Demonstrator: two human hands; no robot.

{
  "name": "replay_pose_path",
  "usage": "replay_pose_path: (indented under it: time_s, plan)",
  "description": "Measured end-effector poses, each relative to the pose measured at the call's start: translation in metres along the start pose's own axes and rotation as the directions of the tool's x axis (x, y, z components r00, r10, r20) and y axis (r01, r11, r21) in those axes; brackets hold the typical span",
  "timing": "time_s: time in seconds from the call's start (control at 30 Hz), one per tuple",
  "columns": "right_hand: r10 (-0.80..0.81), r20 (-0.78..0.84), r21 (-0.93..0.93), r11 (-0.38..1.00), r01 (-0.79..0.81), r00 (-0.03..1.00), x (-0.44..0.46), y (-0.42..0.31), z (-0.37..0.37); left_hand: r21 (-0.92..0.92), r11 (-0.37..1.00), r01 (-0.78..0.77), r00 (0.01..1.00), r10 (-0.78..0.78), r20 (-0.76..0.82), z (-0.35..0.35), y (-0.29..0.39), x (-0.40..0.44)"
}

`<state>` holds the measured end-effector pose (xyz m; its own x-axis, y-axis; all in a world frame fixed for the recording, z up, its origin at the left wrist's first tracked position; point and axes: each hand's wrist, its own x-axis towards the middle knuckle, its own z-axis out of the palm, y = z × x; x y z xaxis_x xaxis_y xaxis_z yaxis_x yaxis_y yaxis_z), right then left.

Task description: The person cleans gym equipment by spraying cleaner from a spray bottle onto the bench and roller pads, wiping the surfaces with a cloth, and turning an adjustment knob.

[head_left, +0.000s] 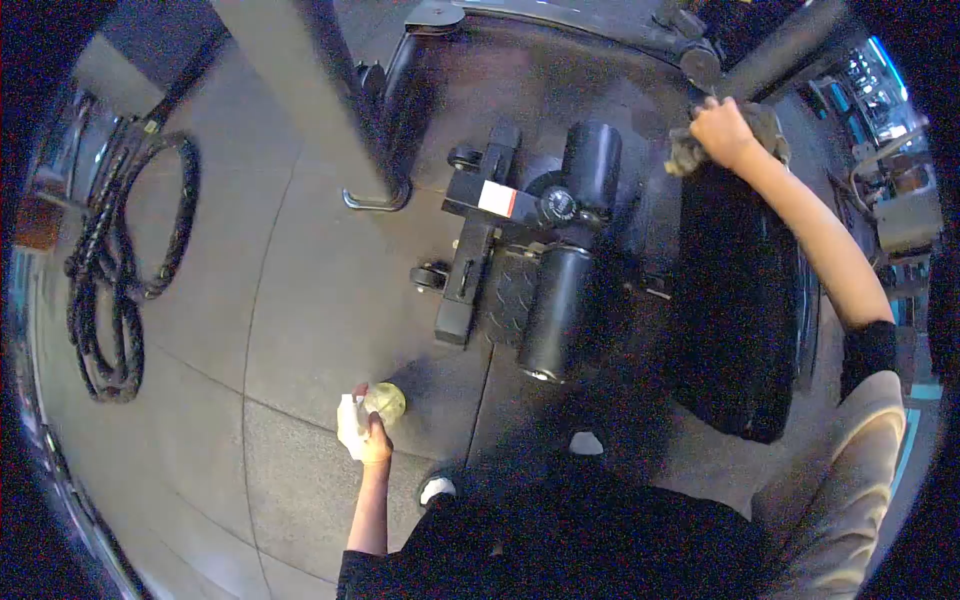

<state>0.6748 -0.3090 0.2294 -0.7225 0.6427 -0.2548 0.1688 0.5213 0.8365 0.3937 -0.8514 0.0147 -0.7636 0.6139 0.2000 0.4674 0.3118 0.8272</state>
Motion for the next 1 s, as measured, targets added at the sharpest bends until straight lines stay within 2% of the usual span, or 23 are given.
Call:
replay_pose_path:
  time_s: [0.07, 0.1, 0.17, 0.23, 0.3, 0.33, 0.37, 0.4, 0.43, 0.47, 0.5, 0.6, 0.67, 0.7, 0.77, 0.83, 0.9, 0.97, 1.0]
  plan:
    - [0.135, -0.015, -0.002, 0.991, -0.135, 0.991, 0.027, 0.015, 0.023, -0.064, 0.995, 0.072, 0.997, -0.072, -0.001, 0.001, 0.002, 0.0]
    - [0.135, -0.021, -0.001, 0.991, -0.135, 0.991, 0.036, 0.017, 0.032, -0.129, 0.983, 0.133, 0.991, -0.133, 0.009, 0.001, 0.003, 0.001]
    - [0.177, -0.127, -0.133, 0.972, -0.194, 0.976, 0.05, 0.02, 0.049, -0.187, 0.978, 0.096, 0.995, -0.101, -0.015, 0.005, -0.002, 0.0]
    - [0.213, -0.089, -0.121, 0.967, -0.223, 0.973, 0.058, 0.017, 0.047, -0.237, 0.969, 0.075, 0.996, -0.086, -0.035, 0.005, -0.003, -0.002]
    - [0.13, 0.301, 0.081, 0.984, -0.161, 0.945, 0.056, 0.02, 0.037, -0.156, 0.982, 0.11, 0.994, -0.113, -0.011, 0.003, 0.0, -0.001]
    - [0.078, 0.426, 0.109, 0.985, -0.137, 0.901, 0.054, 0.019, 0.021, -0.163, 0.981, 0.108, 0.994, -0.11, -0.005, 0.002, 0.002, -0.001]
    - [0.093, 0.431, 0.101, 0.984, -0.15, 0.898, 0.048, 0.016, 0.018, -0.071, 0.994, 0.078, 0.997, -0.078, 0.014, 0.0, 0.003, 0.002]
    - [0.053, 0.43, 0.075, 0.993, -0.094, 0.902, 0.044, 0.008, 0.018, 0.023, 0.999, 0.048, 0.998, -0.048, 0.03, -0.001, 0.005, 0.004]
    - [0.009, 0.427, 0.049, 0.998, -0.033, 0.904, 0.044, 0.002, 0.017, 0.013, 0.999, 0.043, 0.999, -0.043, 0.025, -0.001, 0.007, 0.005]
    - [-0.058, 0.506, 0.042, 0.998, 0.043, 0.861, 0.045, 0.001, 0.015, 0.011, 0.998, 0.054, 0.998, -0.054, 0.018, 0.0, 0.009, 0.006]
    - [-0.079, 0.48, -0.002, 0.996, 0.09, 0.874, 0.035, -0.004, -0.001, 0.013, 0.998, 0.069, 0.998, -0.069, 0.013, 0.0, 0.011, 0.006]
    - [-0.13, 0.426, 0.026, 0.991, 0.131, 0.895, 0.016, -0.023, -0.006, 0.117, 0.993, 0.017, 1.0, -0.019, 0.016, 0.0, 0.005, 0.003]
    - [-0.296, 0.442, 0.089, 0.954, 0.287, 0.847, -0.003, -0.04, -0.013, 0.166, 0.986, -0.006, 1.0, 0.001, 0.029, -0.001, 0.006, 0.005]
    - [-0.388, 0.407, 0.024, 0.91, 0.415, 0.827, -0.018, -0.049, -0.018, 0.161, 0.987, -0.016, 0.999, 0.01, 0.038, -0.001, 0.004, 0.006]
    - [-0.454, 0.33, 0.04, 0.883, 0.469, 0.827, -0.062, -0.066, -0.067, 0.008, 1.0, -0.021, 1.0, 0.021, -0.024, 0.001, 0.003, 0.004]
    - [-0.523, 0.302, 0.156, 0.852, 0.499, 0.797, -0.096, -0.082, -0.081, 0.016, 1.0, -0.018, 1.0, 0.018, -0.003, -0.001, 0.004, 0.004]
    - [-0.539, 0.225, 0.153, 0.843, 0.516, 0.812, -0.13, -0.105, -0.078, 0.021, 0.999, -0.031, 0.999, 0.03, 0.023, -0.001, 0.006, 0.008]
    - [-0.564, 0.022, 0.12, 0.821, 0.558, 0.826, -0.161, -0.117, -0.089, -0.027, 1.0, 0.016, 1.0, -0.016, 0.005, 0.0, 0.009, 0.007]
    - [-0.545, 0.075, 0.192, 0.829, 0.524, 0.835, -0.171, -0.129, -0.085, 0.012, 1.0, 0.02, 0.999, -0.02, 0.03, -0.004, 0.016, 0.009]
